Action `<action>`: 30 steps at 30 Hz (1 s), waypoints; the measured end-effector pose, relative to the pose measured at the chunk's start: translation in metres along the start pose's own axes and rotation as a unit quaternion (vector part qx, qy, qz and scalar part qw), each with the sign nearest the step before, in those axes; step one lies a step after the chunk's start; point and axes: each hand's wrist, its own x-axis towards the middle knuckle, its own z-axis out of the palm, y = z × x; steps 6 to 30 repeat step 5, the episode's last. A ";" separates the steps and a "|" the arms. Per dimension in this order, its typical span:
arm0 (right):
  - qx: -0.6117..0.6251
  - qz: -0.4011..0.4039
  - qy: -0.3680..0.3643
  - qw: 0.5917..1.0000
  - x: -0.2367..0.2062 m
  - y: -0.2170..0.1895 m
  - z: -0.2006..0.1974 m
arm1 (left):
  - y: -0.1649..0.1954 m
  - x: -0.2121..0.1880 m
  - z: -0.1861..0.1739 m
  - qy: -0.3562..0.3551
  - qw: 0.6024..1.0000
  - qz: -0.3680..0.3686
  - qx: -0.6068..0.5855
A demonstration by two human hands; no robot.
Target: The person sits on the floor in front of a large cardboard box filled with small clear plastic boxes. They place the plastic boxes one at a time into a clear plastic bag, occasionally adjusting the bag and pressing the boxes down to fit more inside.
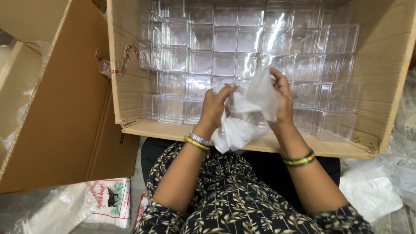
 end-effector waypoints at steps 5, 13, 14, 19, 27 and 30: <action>0.514 0.382 0.022 0.768 -0.028 -0.036 -0.036 | -0.009 -0.028 0.010 -0.125 0.971 0.203 0.033; 0.514 0.382 0.022 0.768 -0.028 -0.036 -0.036 | -0.009 -0.028 0.010 -0.125 0.971 0.203 0.033; 0.514 0.382 0.022 0.768 -0.028 -0.036 -0.036 | -0.009 -0.028 0.010 -0.125 0.971 0.203 0.033; 0.514 0.382 0.022 0.768 -0.028 -0.036 -0.036 | -0.009 -0.028 0.010 -0.125 0.971 0.203 0.033; 0.514 0.382 0.022 0.768 -0.028 -0.036 -0.036 | -0.009 -0.028 0.010 -0.125 0.971 0.203 0.033; 0.514 0.382 0.022 0.768 -0.028 -0.036 -0.036 | -0.009 -0.028 0.010 -0.125 0.971 0.203 0.033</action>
